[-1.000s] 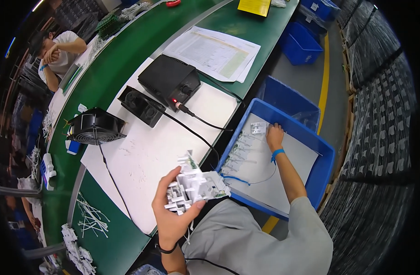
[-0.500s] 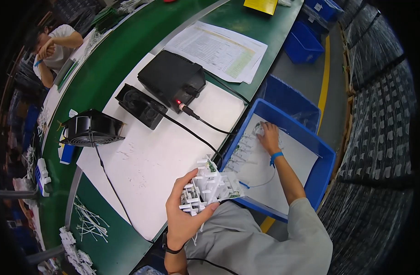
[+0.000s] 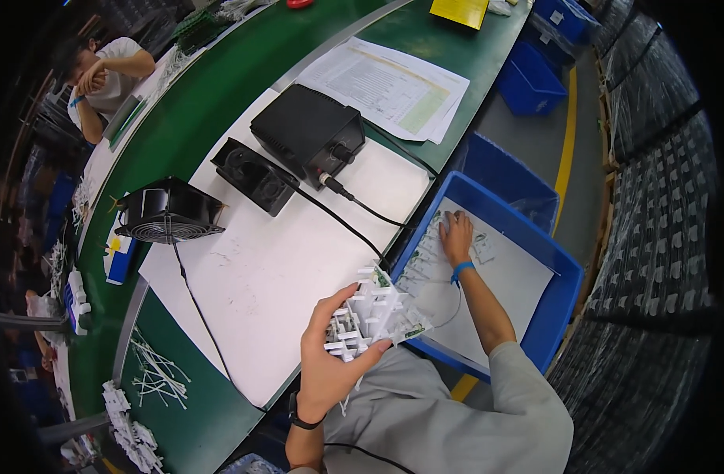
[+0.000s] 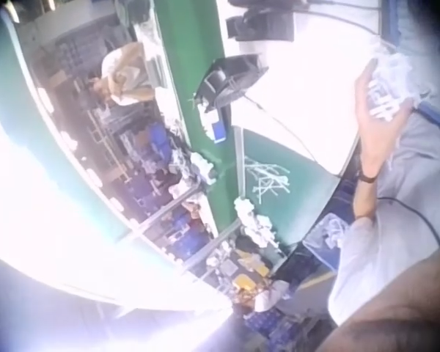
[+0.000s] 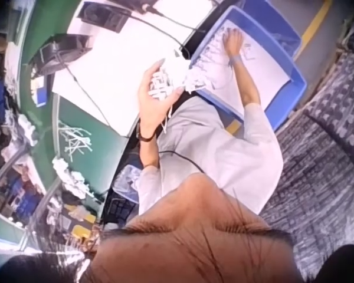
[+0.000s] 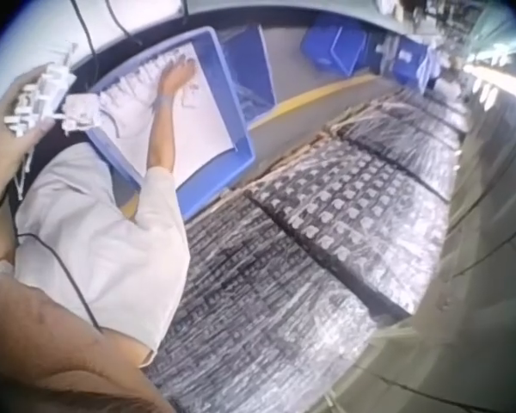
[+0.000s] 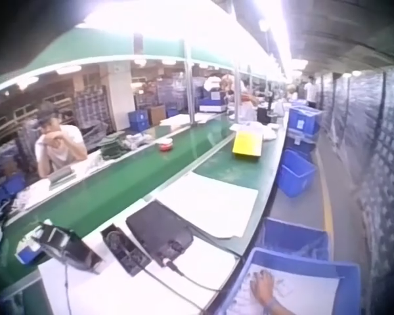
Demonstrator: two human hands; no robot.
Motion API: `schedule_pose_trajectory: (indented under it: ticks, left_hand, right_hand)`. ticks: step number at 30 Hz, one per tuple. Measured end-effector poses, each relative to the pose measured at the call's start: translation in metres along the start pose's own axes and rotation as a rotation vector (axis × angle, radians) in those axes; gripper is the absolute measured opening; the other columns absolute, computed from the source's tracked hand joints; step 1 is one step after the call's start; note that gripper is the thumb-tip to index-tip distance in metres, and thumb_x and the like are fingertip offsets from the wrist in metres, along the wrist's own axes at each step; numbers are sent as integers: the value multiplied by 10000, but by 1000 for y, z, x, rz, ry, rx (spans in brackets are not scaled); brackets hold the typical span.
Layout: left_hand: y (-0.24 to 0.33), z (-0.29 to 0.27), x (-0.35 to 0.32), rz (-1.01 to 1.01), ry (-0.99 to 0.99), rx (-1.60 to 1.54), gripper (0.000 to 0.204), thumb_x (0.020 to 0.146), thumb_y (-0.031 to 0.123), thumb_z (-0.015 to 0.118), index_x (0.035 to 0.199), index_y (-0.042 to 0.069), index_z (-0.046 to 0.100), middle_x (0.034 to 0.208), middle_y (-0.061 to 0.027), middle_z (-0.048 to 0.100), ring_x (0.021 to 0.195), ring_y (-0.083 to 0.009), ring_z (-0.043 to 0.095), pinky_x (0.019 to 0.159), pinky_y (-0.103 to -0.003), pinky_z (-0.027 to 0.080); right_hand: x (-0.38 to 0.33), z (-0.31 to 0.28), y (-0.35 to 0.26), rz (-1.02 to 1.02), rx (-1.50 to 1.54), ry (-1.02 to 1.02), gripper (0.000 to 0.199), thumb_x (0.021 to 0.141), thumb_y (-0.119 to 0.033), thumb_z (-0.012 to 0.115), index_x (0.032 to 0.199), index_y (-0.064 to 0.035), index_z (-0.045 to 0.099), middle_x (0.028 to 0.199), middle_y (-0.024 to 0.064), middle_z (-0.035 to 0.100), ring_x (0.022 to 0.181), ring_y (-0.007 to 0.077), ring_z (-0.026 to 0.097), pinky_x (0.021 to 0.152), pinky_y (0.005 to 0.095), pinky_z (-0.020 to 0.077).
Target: Soldering components onto small circuit boards and assembling them into plastic housings on a production line.
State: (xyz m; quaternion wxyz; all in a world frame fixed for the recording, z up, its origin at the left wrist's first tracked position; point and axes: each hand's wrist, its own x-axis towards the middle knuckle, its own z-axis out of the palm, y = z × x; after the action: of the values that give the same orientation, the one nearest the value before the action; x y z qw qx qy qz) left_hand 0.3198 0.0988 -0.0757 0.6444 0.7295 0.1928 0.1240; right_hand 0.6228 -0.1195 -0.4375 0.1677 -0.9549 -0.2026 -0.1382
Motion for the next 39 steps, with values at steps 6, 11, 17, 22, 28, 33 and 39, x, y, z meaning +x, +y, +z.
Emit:
schedule_pose_trajectory:
  ticks: [6, 11, 17, 22, 28, 33, 39]
  left_hand:
    - [2, 19, 2, 10, -66, -17, 710, 741, 73, 884, 1382, 15, 586, 1187, -112, 635, 1061, -188, 625, 948, -314, 497]
    - [0, 31, 2, 23, -74, 1, 686, 737, 71, 872, 1372, 29, 615, 1193, -86, 670, 1056, -152, 623, 953, -297, 491]
    - [-11, 31, -4, -36, -70, -1, 688, 758, 112, 879, 1379, 30, 594, 1205, -106, 652, 1065, -180, 631, 961, -312, 497]
    - [-10, 32, -7, -58, -84, -10, 686, 757, 84, 875, 1379, 21, 592, 1220, -107, 655, 1067, -170, 632, 958, -306, 502]
    - [-19, 29, -16, -32, -27, -22, 695, 747, 54, 878, 1377, 7, 586, 1195, -108, 651, 1052, -168, 630, 943, -301, 505]
    - [-24, 37, -22, -1, -80, -11, 690, 752, 66, 880, 1372, 4, 585, 1189, -104, 650, 1041, -162, 625, 930, -298, 507]
    - [-26, 35, -31, 1, -2, 8, 661, 766, 48, 861, 1368, 7, 590, 1177, -105, 675, 1008, -147, 640, 901, -290, 528]
  right_hand:
    - [18, 11, 0, 4, 102, -7, 335, 841, -195, 786, 1130, -55, 690, 1139, 155, 603, 1105, 346, 573, 944, 477, 455]
    - [25, 16, -1, 98, 126, 7, 341, 823, -202, 805, 1107, -51, 694, 1077, 142, 584, 1082, 343, 569, 911, 470, 467]
    - [20, 25, -3, 107, 154, 77, 306, 828, -174, 798, 1089, -45, 706, 1073, 152, 574, 1076, 355, 560, 919, 475, 473]
    - [14, 6, 11, 75, 346, 92, 327, 855, -124, 746, 1163, -35, 682, 1141, 180, 577, 1141, 388, 549, 988, 484, 455]
    - [-41, -56, 23, 379, 409, 375, 412, 865, -68, 686, 1263, 6, 609, 1267, 205, 561, 1225, 392, 527, 1059, 497, 410]
    - [-89, -55, 68, 439, 85, 134, 562, 837, -147, 777, 1325, 23, 554, 1319, 217, 531, 1252, 409, 494, 1089, 497, 392]
    - [-132, -69, 108, 475, 125, 130, 665, 780, -186, 821, 1343, 25, 536, 1325, 259, 470, 1237, 438, 462, 1093, 497, 396]
